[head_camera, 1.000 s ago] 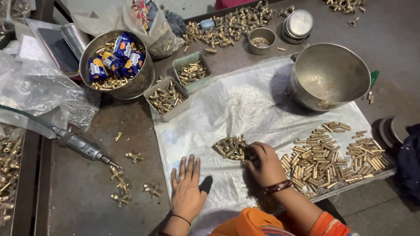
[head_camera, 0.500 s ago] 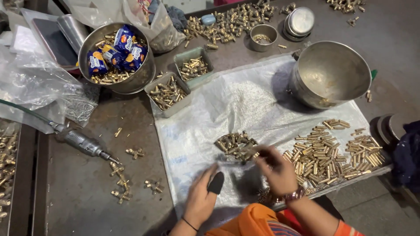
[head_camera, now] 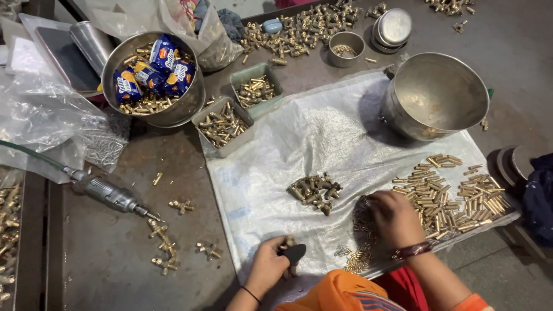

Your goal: Assembling small brass metal components by hand at a workstation.

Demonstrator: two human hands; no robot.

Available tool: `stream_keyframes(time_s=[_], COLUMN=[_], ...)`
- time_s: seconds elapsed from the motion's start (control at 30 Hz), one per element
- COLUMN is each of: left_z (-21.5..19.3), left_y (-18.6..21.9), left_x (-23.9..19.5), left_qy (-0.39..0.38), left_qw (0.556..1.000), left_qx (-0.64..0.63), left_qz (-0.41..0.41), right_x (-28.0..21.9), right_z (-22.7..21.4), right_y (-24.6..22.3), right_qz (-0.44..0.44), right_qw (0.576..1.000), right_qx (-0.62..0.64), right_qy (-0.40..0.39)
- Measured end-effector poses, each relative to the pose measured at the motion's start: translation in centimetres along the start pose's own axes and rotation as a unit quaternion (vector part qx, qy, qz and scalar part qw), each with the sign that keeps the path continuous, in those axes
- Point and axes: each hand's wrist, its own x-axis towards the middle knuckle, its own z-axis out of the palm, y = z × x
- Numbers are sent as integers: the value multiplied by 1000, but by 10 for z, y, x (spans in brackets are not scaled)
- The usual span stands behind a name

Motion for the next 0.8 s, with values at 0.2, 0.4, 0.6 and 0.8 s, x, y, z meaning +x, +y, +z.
stream_keyframes(time_s=[0.2, 0.4, 0.6, 0.8], left_z=[-7, -7, -10, -15], left_y=[-8, -5, 1, -13], left_x=[4, 3, 2, 9], left_qy=[-60, -67, -81, -86], left_qw=[997, 996, 995, 994], left_qx=[44, 48, 58, 63], left_qz=[15, 17, 4, -2], right_x=[26, 32, 14, -4], right_z=[-11, -2, 1, -1], right_y=[0, -8, -7, -1], right_qz=[-36, -109, 14, 114], right_qw=[997, 984, 996, 983], right_qx=[-68, -128, -77, 136], right_qy=[-8, -51, -49, -40])
